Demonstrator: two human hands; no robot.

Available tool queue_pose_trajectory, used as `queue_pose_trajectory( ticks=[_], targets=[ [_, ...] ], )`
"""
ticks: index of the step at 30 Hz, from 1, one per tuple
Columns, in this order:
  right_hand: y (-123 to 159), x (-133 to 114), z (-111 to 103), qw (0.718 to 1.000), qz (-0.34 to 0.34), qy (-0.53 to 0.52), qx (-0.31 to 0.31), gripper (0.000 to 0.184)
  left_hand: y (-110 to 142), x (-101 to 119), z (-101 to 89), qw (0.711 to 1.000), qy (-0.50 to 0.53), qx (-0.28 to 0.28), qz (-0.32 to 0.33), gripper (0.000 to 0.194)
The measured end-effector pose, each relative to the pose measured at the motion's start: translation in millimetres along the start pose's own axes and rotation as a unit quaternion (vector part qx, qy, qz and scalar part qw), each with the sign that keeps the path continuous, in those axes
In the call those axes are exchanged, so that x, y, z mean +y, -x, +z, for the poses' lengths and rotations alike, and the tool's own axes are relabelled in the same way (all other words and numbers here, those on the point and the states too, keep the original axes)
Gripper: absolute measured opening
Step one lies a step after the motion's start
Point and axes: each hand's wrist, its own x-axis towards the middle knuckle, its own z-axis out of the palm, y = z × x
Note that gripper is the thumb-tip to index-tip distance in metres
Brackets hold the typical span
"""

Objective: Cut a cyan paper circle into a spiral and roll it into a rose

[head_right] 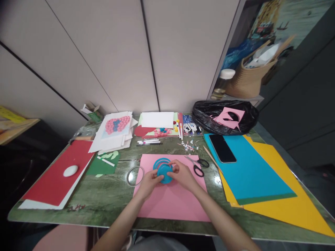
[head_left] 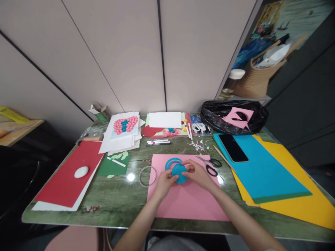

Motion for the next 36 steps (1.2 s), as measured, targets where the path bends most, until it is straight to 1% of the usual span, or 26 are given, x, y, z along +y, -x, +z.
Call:
queue_pose_trajectory(
  ticks=[3, 4, 5, 6, 8, 9, 10, 13, 14, 15, 17, 19, 20, 22, 23, 24, 26, 27, 30, 33, 36],
  targets=[
    [1.4, -6.3, -4.2, 0.999, -0.027, 0.035, 0.015, 0.05, -2.4, 4.3, -6.5, 0.999, -0.033, -0.011, 0.012, 0.031],
    [1.6, -8.5, -5.6, 0.999, -0.036, 0.04, 0.011, 0.053, -2.6, 6.9, -8.6, 0.999, -0.044, -0.02, 0.012, 0.028],
    [1.6, -10.2, -6.5, 0.998, -0.042, 0.041, 0.001, 0.052, -2.6, 9.6, -10.5, 0.998, -0.054, -0.03, 0.009, 0.026],
    [1.4, -11.2, -6.7, 0.998, -0.045, 0.038, -0.012, 0.047, -2.5, 12.2, -12.1, 0.997, -0.064, -0.036, 0.008, 0.025],
    [0.5, -10.6, -5.5, 0.998, -0.039, 0.024, -0.038, 0.028, -2.3, 16.6, -15.7, 0.996, -0.078, -0.034, 0.008, 0.023],
    [-0.2, -9.5, -4.7, 0.998, -0.031, 0.012, -0.046, 0.021, -2.3, 18.3, -18.0, 0.996, -0.082, -0.024, 0.01, 0.022],
    [-1.0, -8.2, -4.1, 0.999, -0.022, -0.002, -0.048, 0.02, -2.2, 19.6, -20.9, 0.996, -0.084, -0.008, 0.013, 0.023],
    [-2.9, -6.2, -6.4, 0.998, 0.004, -0.06, -0.033, 0.025, 0.1, 22.8, -33.2, 0.996, -0.074, 0.051, 0.011, 0.03],
    [-3.2, -6.6, -8.6, 0.996, 0.013, -0.084, -0.027, 0.026, 1.9, 23.5, -37.4, 0.996, -0.067, 0.061, -0.002, 0.032],
    [-3.2, -7.5, -11.0, 0.994, 0.023, -0.108, -0.023, 0.027, 4.5, 24.1, -40.9, 0.996, -0.059, 0.058, -0.024, 0.036],
    [-2.6, -10.1, -15.9, 0.986, 0.046, -0.156, -0.023, 0.03, 11.8, 23.6, -43.6, 0.995, -0.036, 0.017, -0.09, 0.048],
    [-0.8, -13.2, -19.2, 0.977, 0.071, -0.198, -0.028, 0.032, 20.6, 20.2, -40.2, 0.983, 0.004, -0.062, -0.171, 0.063],
    [0.6, -15.0, -20.1, 0.972, 0.084, -0.216, -0.032, 0.032, 24.9, 17.2, -36.6, 0.973, 0.026, -0.101, -0.205, 0.068],
    [4.6, -19.8, -21.2, 0.962, 0.104, -0.248, -0.038, 0.031, 32.2, 9.5, -28.2, 0.951, 0.073, -0.16, -0.256, 0.073],
    [7.2, -23.2, -21.7, 0.958, 0.111, -0.262, -0.039, 0.031, 34.8, 5.3, -24.3, 0.928, 0.143, -0.188, -0.289, 0.074],
    [10.2, -27.6, -22.6, 0.954, 0.115, -0.274, -0.038, 0.032, 36.8, 1.3, -20.9, 0.912, 0.189, -0.202, -0.303, 0.074],
    [17.1, -39.8, -25.6, 0.948, 0.117, -0.293, -0.034, 0.034, 38.8, -4.6, -16.7, 0.892, 0.245, -0.223, -0.307, 0.073],
    [20.8, -47.6, -27.8, 0.946, 0.115, -0.3, -0.033, 0.034, 39.2, -6.2, -16.0, 0.889, 0.258, -0.229, -0.301, 0.072],
    [31.5, -76.3, -35.8, 0.942, 0.104, -0.316, -0.034, 0.034, 39.0, -5.8, -17.8, 0.888, 0.266, -0.235, -0.293, 0.071],
    [39.1, -105.7, -42.1, 0.94, 0.082, -0.327, -0.047, 0.032, 37.4, -3.6, -18.6, 0.884, 0.275, -0.24, -0.293, 0.075],
    [41.5, -125.4, -42.9, 0.949, 0.059, -0.305, -0.057, 0.031, 33.7, -7.5, -6.8, 0.866, 0.338, -0.25, -0.272, 0.079]
  ],
)
